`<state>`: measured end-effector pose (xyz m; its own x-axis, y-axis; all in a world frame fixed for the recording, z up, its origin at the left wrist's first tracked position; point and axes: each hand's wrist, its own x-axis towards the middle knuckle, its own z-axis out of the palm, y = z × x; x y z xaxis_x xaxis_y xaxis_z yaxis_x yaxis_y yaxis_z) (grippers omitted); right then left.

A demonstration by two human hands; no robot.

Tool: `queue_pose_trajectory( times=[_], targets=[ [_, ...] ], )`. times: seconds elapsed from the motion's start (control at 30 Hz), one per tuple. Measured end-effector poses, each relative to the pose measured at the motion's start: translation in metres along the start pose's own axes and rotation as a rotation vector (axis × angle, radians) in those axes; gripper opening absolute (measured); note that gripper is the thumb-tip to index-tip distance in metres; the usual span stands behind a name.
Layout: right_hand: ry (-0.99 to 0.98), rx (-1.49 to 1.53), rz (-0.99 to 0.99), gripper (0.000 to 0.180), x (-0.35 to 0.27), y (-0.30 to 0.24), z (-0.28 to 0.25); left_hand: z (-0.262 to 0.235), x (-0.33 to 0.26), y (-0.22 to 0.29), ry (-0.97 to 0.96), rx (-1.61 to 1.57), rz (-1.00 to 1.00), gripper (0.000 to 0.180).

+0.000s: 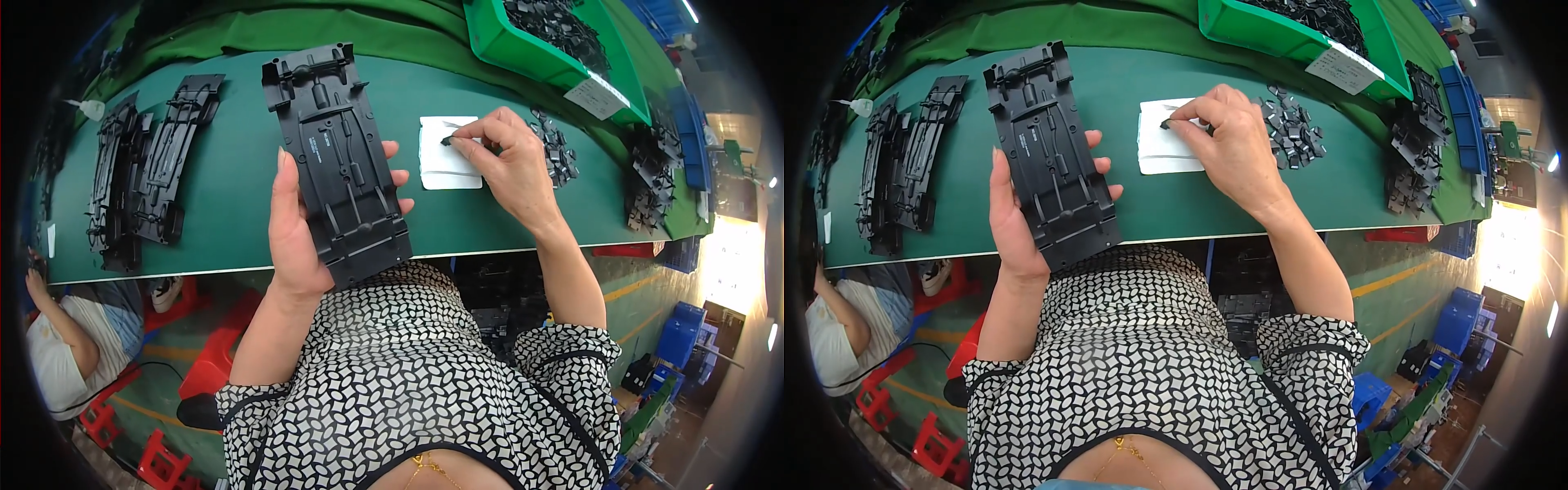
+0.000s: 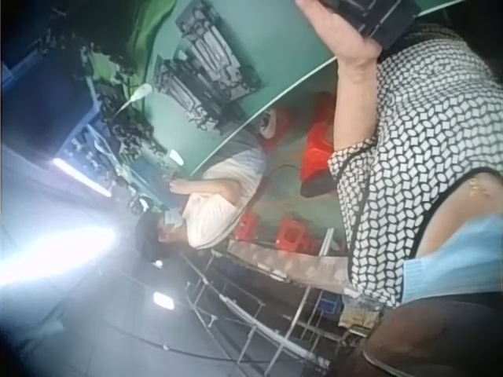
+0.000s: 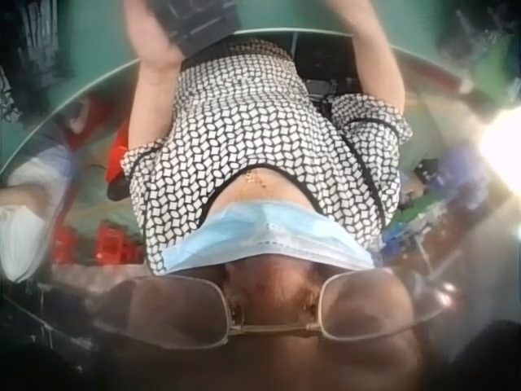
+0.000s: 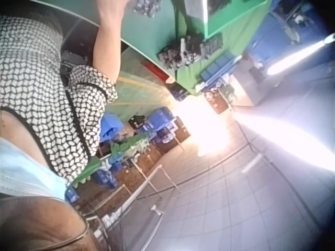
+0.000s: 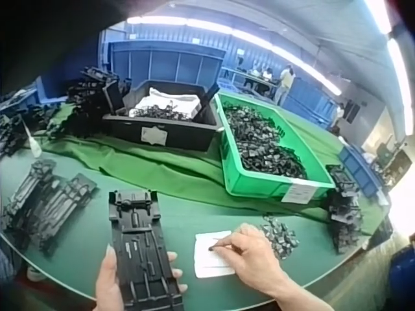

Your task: Manually assembling small black plastic components onto a larger base part at a factory workbench.

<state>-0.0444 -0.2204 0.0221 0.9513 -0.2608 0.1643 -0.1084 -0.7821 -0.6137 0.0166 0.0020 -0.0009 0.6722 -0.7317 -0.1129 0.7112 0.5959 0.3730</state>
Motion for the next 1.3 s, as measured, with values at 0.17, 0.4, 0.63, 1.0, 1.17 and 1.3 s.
queue_pose_trajectory(
  times=[0.17,0.4,0.63,1.0,1.17,1.3],
  targets=[
    [0.069,-0.092,-0.078,0.008,0.001,0.006,0.0,0.0,0.0,-0.001,0.002,-0.016,-0.008,0.076],
    [0.095,-0.24,-0.302,0.004,-0.003,0.003,0.001,0.0,0.0,0.0,0.002,0.0,-0.001,0.076],
    [0.067,-0.498,-0.474,0.01,-0.006,-0.006,-0.01,0.001,0.0,-0.001,-0.004,0.003,0.005,0.076],
    [0.043,-0.332,-0.467,0.004,-0.003,0.002,-0.017,-0.001,0.0,-0.002,-0.018,0.003,0.002,0.076],
    [-0.019,0.501,0.278,0.011,-0.003,-0.012,-0.026,0.0,0.0,-0.001,-0.008,0.01,-0.005,0.077],
    [-0.065,0.932,0.468,0.01,-0.002,-0.011,-0.027,-0.001,0.0,-0.001,-0.012,0.018,-0.001,0.077]
  ],
)
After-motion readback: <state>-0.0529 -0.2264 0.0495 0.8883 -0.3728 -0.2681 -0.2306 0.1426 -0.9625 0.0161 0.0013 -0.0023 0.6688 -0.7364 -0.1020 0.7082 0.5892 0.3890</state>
